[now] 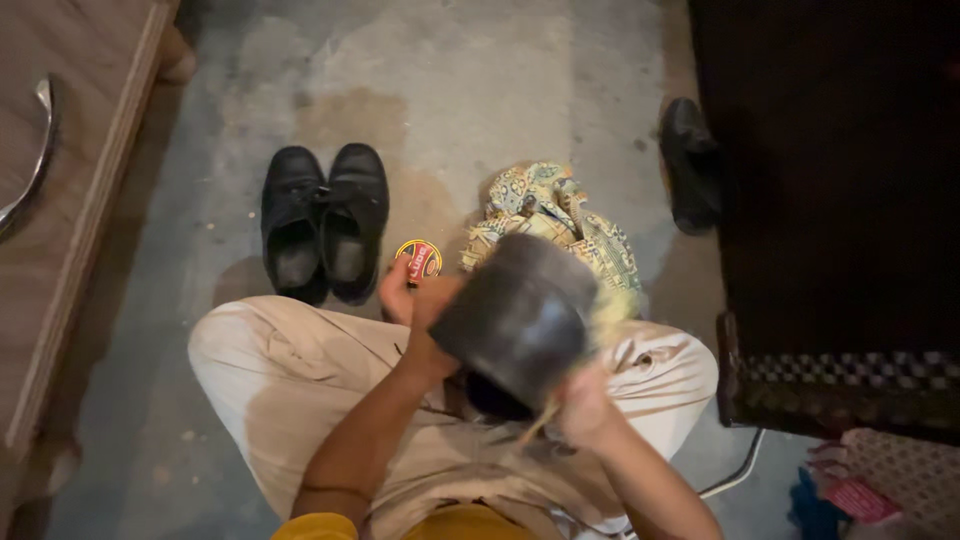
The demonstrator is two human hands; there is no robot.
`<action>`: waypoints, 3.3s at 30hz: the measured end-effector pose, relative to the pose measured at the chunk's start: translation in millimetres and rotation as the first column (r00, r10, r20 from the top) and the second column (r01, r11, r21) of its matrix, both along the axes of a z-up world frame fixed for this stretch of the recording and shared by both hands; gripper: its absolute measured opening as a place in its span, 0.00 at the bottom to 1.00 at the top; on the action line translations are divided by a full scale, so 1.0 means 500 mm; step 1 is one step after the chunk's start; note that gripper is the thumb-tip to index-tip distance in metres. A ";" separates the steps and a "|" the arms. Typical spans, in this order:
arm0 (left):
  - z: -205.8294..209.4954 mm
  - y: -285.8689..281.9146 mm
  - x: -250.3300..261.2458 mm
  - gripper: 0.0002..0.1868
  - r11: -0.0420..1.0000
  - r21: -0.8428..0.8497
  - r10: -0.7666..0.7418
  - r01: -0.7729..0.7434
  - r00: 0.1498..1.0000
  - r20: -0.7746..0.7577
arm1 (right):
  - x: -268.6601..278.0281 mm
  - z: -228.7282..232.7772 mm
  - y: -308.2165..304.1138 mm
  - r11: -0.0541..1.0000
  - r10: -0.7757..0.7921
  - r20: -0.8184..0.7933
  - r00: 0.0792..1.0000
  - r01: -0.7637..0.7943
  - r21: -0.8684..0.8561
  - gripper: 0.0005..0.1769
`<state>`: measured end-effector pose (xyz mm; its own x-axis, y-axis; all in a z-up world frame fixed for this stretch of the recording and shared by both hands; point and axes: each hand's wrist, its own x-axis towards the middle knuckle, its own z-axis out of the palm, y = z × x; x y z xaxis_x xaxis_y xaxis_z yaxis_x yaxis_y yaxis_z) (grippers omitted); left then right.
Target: The person polishes a black leather shoe by hand using a patterned cloth, rubbing various parts of the upper and the sole.
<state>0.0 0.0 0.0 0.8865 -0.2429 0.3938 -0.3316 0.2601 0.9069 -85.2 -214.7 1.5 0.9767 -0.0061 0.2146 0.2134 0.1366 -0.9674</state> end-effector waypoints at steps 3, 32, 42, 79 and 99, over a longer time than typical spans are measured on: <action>0.022 0.001 0.003 0.13 0.988 0.127 0.087 -0.093 0.995 0.051 | -0.004 0.030 0.017 0.899 0.081 0.207 0.975 0.019 -0.438 0.51; -0.068 -0.081 -0.012 0.21 1.000 0.017 0.000 0.002 0.991 -0.135 | 0.061 0.249 0.031 0.545 0.528 0.574 0.626 0.269 -0.794 0.57; -0.052 0.026 0.050 0.23 0.881 -0.150 0.419 -0.449 0.886 -0.196 | 0.023 0.064 0.083 0.515 0.322 0.369 0.872 0.166 -0.841 0.64; 0.042 0.030 -0.035 0.25 0.876 0.286 0.198 -0.388 0.831 0.520 | 0.094 0.106 0.108 0.665 0.289 0.489 0.823 0.195 -0.721 0.46; 0.083 0.059 -0.040 0.20 0.928 0.335 0.046 -0.163 0.943 0.330 | 0.130 0.052 0.083 0.689 0.253 0.536 0.806 0.239 -0.685 0.52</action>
